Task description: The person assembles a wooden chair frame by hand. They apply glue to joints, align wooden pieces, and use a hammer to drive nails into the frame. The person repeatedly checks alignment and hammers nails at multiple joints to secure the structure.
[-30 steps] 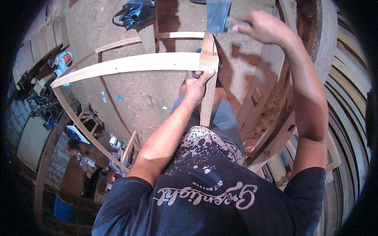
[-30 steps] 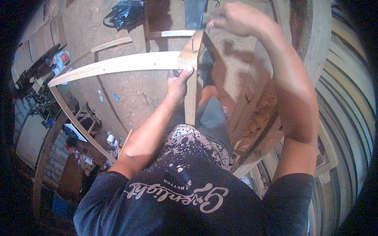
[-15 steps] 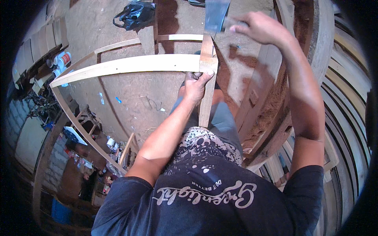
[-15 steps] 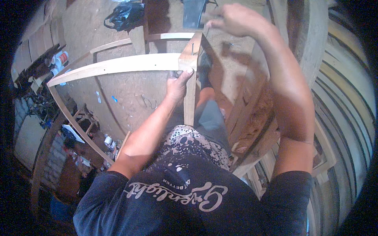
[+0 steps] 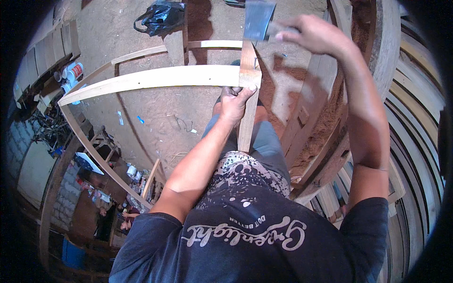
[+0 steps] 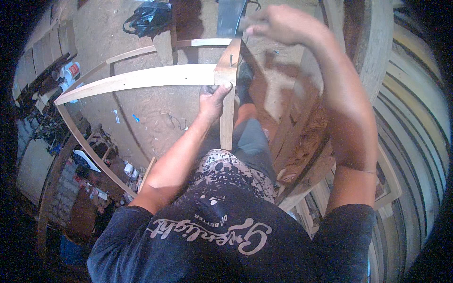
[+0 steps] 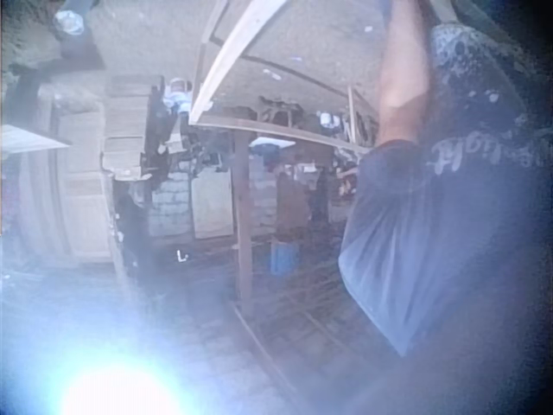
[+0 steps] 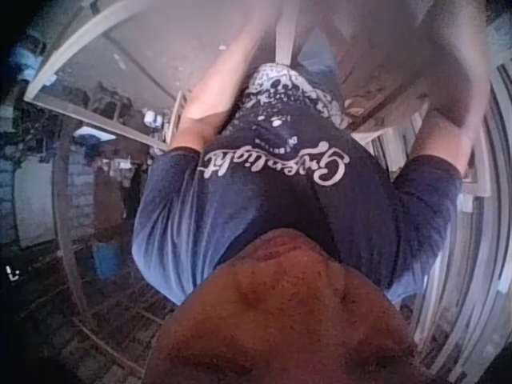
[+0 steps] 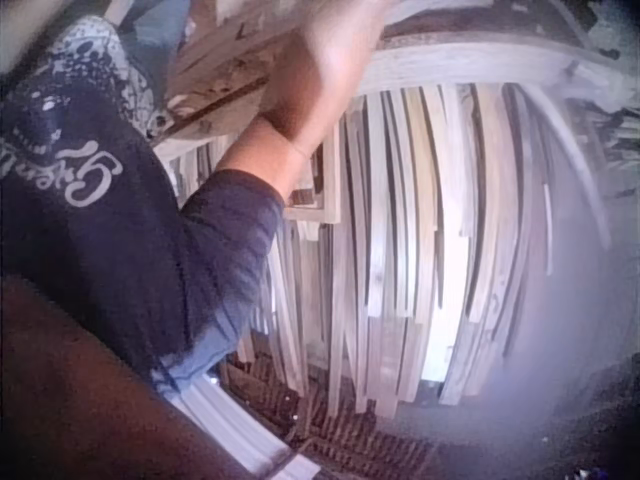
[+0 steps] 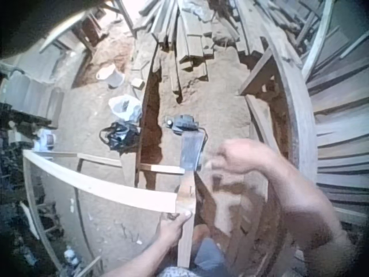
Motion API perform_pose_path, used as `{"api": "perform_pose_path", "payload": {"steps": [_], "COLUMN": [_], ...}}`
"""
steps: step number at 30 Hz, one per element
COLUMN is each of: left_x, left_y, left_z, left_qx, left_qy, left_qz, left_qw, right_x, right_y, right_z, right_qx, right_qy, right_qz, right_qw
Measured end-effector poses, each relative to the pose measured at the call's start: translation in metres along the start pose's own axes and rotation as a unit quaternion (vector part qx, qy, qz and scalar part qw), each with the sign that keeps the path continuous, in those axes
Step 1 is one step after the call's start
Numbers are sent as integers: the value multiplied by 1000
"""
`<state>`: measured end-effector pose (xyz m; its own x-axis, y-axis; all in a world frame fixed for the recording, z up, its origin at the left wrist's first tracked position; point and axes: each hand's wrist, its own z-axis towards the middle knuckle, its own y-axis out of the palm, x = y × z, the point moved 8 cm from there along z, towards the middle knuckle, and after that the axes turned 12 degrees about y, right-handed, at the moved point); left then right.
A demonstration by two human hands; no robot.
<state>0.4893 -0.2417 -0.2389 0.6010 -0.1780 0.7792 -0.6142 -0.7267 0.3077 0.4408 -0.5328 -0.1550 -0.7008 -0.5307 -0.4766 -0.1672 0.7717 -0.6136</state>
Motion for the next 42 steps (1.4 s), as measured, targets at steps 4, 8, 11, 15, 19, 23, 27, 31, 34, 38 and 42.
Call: {"api": "perform_pose_path", "payload": {"steps": [4, 8, 11, 15, 19, 23, 27, 31, 34, 38, 42], "left_x": [8, -1, -2, 3, 4, 4, 7, 1, 5, 7, 4], "left_y": [6, -2, -1, 3, 0, 2, 1, -4, 2, 7, 5], "left_z": [2, -2, 4, 3, 0, 2, -10, -23, -22, -18, -20], "left_qx": [6, -14, -14, -15, -6, -36, 4, -33, -23, -2, -12], "left_qy": [26, -12, -12, -25, -20, 16, 12, -55, -109, -56, -47], "left_qz": [-16, 2, 13, 5, 15, 21, 109, 319, 332, 264, 285], "left_qw": [1000, 1000, 1000, 1000, 1000, 999, 994, 946, 937, 963, 957], "right_x": [31, -13, -12, -10, -11, -6, -6, 5, 9, 11, 16], "right_y": [-38, 38, 38, 36, 36, 39, 37, 50, 53, 58, 61], "right_z": [12, -11, -8, -7, -9, -12, -17, -9, -7, -2, 1], "right_qx": [178, -84, -108, -57, -69, -55, -79, -100, -95, -98, -100], "right_qy": [78, 39, 65, 44, 52, 41, 66, 88, 85, 98, 111], "right_qz": [77, -75, -83, -76, -61, -43, -20, 5, 14, -22, -40], "right_qw": [978, 993, 988, 994, 994, 997, 994, 991, 992, 990, 988]}}
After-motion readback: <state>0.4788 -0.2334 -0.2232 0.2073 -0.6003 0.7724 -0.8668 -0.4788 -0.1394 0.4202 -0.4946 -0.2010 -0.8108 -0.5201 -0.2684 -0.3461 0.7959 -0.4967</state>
